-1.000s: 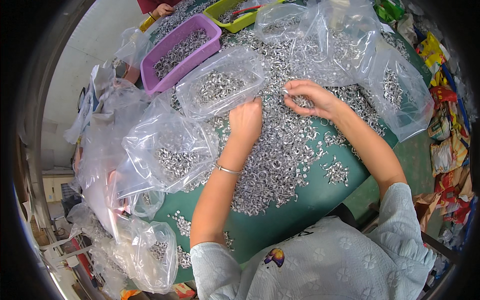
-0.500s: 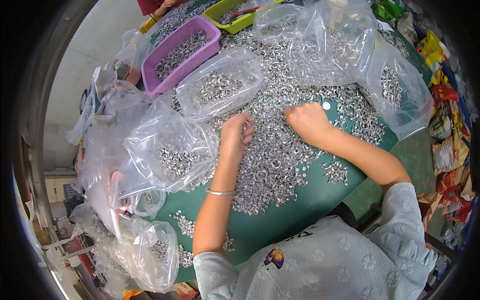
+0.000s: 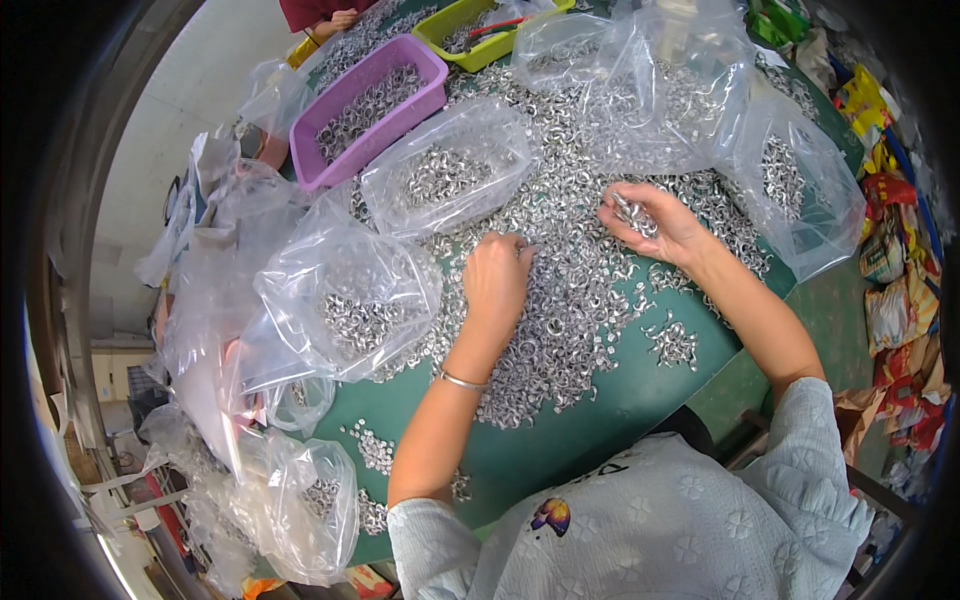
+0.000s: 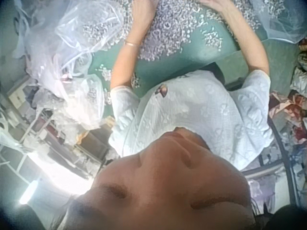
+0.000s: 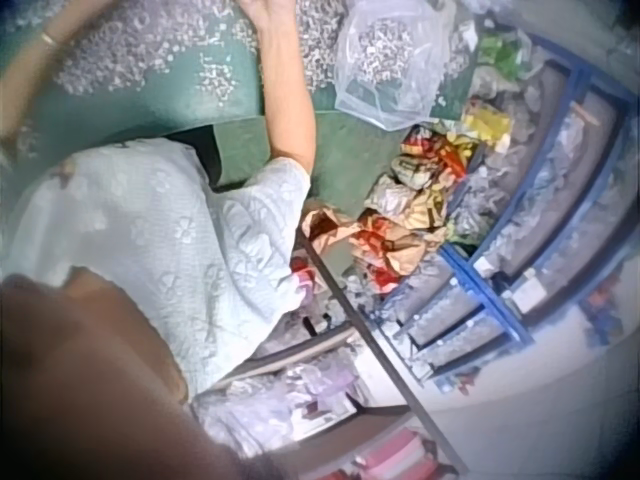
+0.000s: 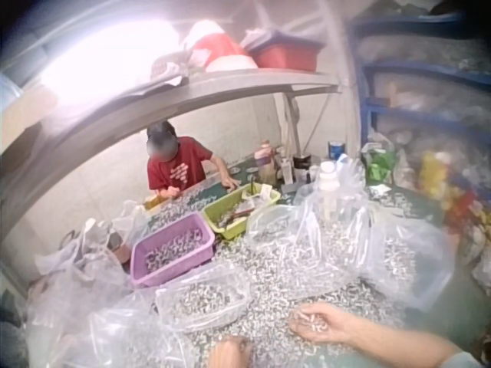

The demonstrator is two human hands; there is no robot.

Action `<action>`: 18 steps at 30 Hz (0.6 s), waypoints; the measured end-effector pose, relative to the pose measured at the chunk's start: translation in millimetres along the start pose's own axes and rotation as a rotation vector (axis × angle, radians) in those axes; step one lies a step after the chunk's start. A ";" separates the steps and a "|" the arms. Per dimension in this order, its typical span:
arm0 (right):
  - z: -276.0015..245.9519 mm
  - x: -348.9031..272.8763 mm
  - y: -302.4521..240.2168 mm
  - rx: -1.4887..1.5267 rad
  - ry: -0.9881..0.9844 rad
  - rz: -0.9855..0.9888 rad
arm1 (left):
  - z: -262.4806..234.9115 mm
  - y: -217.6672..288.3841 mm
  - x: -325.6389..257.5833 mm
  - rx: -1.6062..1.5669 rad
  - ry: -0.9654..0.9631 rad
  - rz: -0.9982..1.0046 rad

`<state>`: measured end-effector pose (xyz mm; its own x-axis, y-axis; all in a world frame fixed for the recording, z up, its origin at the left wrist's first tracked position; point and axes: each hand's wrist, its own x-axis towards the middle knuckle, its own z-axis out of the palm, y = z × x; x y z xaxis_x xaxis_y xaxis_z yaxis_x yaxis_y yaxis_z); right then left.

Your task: The person sorts through a pile of small metal decorative parts on a table, picking them up by hand and placing them into different plastic bags.

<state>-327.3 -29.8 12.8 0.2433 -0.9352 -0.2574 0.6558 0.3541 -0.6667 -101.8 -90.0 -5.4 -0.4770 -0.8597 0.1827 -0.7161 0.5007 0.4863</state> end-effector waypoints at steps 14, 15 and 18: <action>-1.6 45.7 9.7 -2.082 0.565 -0.423 | -5.0 -10.5 7.3 -0.715 -0.023 -0.270; -1.2 42.8 14.1 -2.024 0.543 -0.513 | -9.0 -11.7 6.8 -0.975 -0.095 -0.397; -1.1 30.3 27.4 -1.913 0.496 -0.654 | -19.2 -17.9 3.3 -1.415 -0.257 -0.506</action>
<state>-302.8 -48.4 -14.1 -0.0484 -0.9327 0.3575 -0.9304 -0.0882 -0.3559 -80.8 -103.7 2.8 -0.5188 -0.7909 -0.3245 0.1639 -0.4646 0.8702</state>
